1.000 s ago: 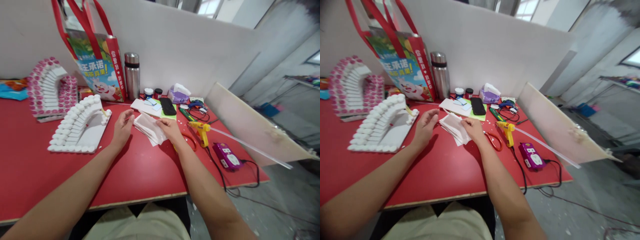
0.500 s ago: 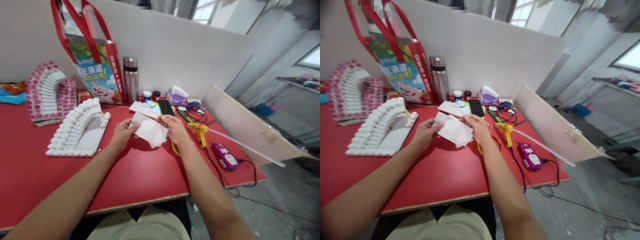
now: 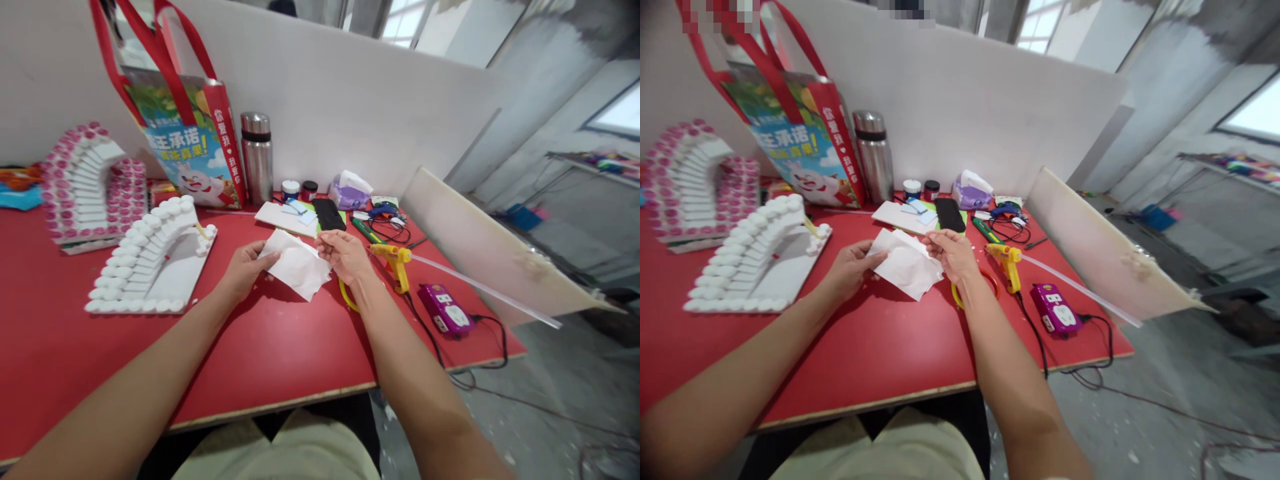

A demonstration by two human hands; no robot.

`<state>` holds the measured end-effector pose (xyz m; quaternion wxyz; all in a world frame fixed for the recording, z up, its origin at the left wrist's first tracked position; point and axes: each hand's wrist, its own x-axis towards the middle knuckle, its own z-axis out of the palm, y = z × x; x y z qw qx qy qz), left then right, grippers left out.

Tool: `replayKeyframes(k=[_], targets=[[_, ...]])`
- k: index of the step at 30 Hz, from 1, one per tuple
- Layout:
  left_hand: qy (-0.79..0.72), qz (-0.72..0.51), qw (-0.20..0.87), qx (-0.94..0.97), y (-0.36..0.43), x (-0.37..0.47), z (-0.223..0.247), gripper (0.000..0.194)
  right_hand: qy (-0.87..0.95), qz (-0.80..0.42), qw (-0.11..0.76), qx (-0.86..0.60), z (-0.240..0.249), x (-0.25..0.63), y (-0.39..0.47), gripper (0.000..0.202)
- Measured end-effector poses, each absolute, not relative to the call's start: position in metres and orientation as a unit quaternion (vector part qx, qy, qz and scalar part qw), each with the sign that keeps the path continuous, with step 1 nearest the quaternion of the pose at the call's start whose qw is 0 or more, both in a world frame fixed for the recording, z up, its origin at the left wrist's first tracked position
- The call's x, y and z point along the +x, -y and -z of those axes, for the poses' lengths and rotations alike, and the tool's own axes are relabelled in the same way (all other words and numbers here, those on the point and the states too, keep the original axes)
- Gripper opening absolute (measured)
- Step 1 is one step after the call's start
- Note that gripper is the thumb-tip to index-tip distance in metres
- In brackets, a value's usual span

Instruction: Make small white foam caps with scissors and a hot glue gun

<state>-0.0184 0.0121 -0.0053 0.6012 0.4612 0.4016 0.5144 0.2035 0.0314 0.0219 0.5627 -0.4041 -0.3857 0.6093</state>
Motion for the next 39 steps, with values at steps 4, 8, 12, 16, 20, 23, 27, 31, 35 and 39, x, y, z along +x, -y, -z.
replayKeyframes(k=[4, 8, 12, 16, 20, 23, 27, 31, 35, 39], targets=[[-0.391, -0.515, 0.601, 0.47, -0.013, -0.019, 0.008, 0.037, 0.386, -0.614, 0.56, -0.4, -0.023, 0.203, -0.03, 0.022], [-0.394, -0.51, 0.596, 0.479, -0.012, -0.018, 0.007, 0.037, 0.384, -0.623, 0.56, -0.388, -0.023, 0.202, -0.03, 0.021], [-0.398, -0.506, 0.594, 0.483, -0.01, -0.017, 0.004, 0.037, 0.387, -0.63, 0.554, -0.383, -0.022, 0.202, -0.03, 0.021], [-0.396, -0.505, 0.595, 0.484, -0.01, -0.017, 0.005, 0.038, 0.397, -0.63, 0.547, -0.382, -0.022, 0.202, -0.03, 0.019], [-0.386, -0.505, 0.596, 0.491, -0.012, -0.019, 0.009, 0.036, 0.405, -0.628, 0.554, -0.367, -0.023, 0.201, -0.029, 0.017], [-0.387, -0.503, 0.596, 0.492, -0.013, -0.019, 0.01, 0.038, 0.408, -0.624, 0.567, -0.348, -0.023, 0.199, -0.03, 0.02], [-0.391, -0.5, 0.597, 0.491, -0.013, -0.018, 0.008, 0.04, 0.419, -0.603, 0.585, -0.345, -0.022, 0.198, -0.03, 0.036], [-0.383, -0.503, 0.604, 0.485, -0.013, -0.018, 0.009, 0.038, 0.433, -0.561, 0.6, -0.371, -0.021, 0.198, -0.029, 0.049], [-0.373, -0.511, 0.616, 0.469, -0.014, -0.018, 0.012, 0.037, 0.499, -0.523, 0.592, -0.355, -0.021, 0.196, -0.026, 0.02], [-0.37, -0.511, 0.624, 0.462, -0.013, -0.018, 0.01, 0.04, 0.57, -0.501, 0.526, -0.384, -0.018, 0.192, -0.024, 0.036]])
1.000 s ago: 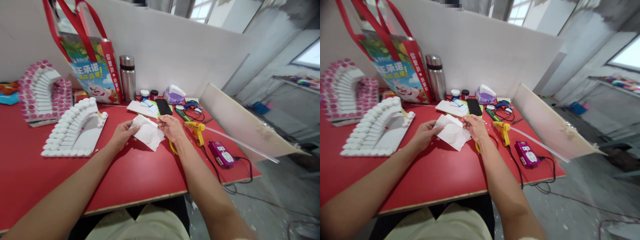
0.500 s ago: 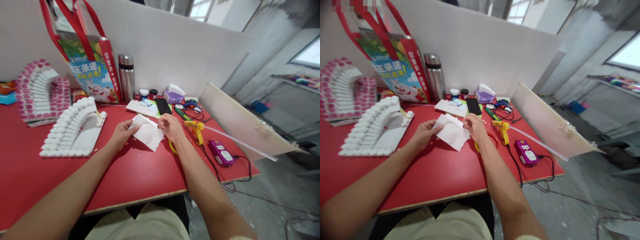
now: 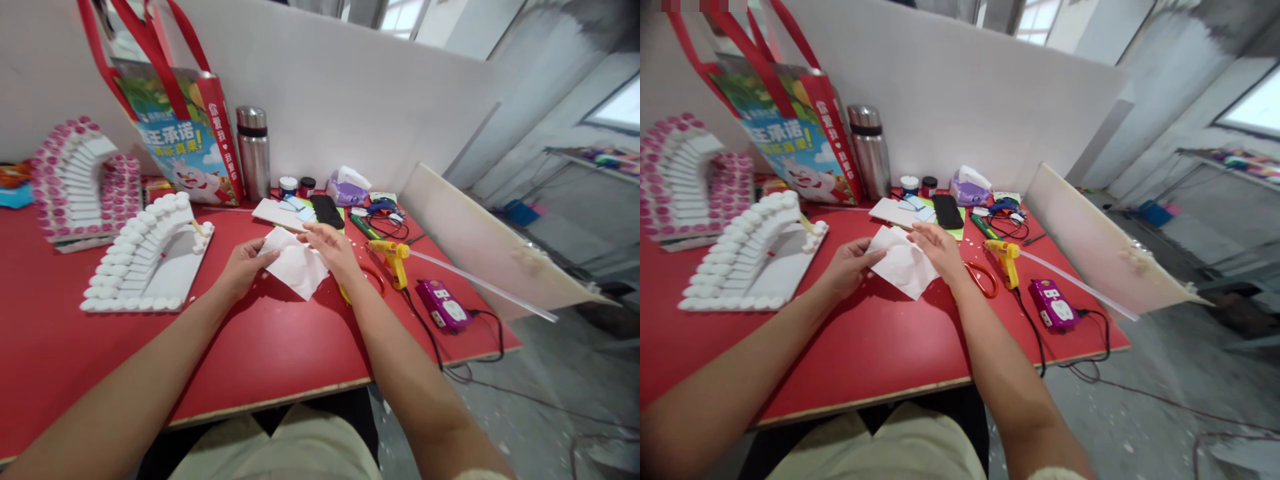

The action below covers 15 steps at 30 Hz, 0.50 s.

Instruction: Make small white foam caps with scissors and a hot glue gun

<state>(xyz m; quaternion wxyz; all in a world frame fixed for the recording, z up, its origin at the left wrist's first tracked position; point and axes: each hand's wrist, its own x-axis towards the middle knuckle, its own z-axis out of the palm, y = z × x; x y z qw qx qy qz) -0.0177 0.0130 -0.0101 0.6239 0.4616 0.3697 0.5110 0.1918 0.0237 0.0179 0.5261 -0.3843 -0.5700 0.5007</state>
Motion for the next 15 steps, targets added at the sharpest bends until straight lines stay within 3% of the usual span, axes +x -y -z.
replayKeyframes(k=[5, 15], targets=[[-0.376, -0.508, 0.608, 0.481, -0.0131, -0.0183, 0.0063, 0.035, 0.597, -0.544, 0.411, -0.422, -0.0101, 0.1897, -0.0235, 0.045], [-0.329, -0.563, 0.606, 0.456, -0.0185, -0.0217, 0.0017, 0.023, 0.488, -0.655, 0.457, -0.351, -0.0161, 0.1942, -0.0236, 0.039]])
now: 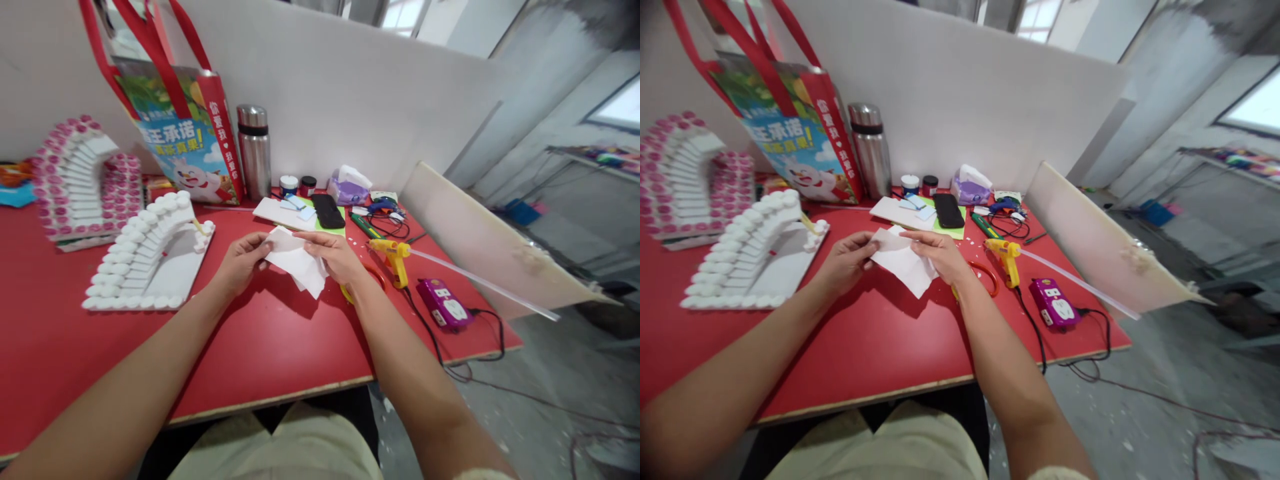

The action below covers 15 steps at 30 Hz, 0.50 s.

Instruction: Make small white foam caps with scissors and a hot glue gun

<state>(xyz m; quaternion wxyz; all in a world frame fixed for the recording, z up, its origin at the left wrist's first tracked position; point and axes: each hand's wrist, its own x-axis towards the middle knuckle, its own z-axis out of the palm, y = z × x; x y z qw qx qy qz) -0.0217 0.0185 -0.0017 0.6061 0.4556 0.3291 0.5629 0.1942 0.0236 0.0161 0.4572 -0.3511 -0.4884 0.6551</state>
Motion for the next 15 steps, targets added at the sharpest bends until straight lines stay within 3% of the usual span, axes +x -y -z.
replayKeyframes(k=[10, 15], targets=[[-0.324, -0.564, 0.627, 0.428, -0.0145, -0.0212, -0.0059, 0.009, 0.495, -0.616, 0.49, -0.368, -0.0172, 0.1892, -0.0229, 0.015], [-0.355, -0.554, 0.619, 0.429, -0.0134, -0.0237, -0.0076, 0.023, 0.581, -0.532, 0.475, -0.393, -0.0162, 0.1908, -0.02, 0.017]])
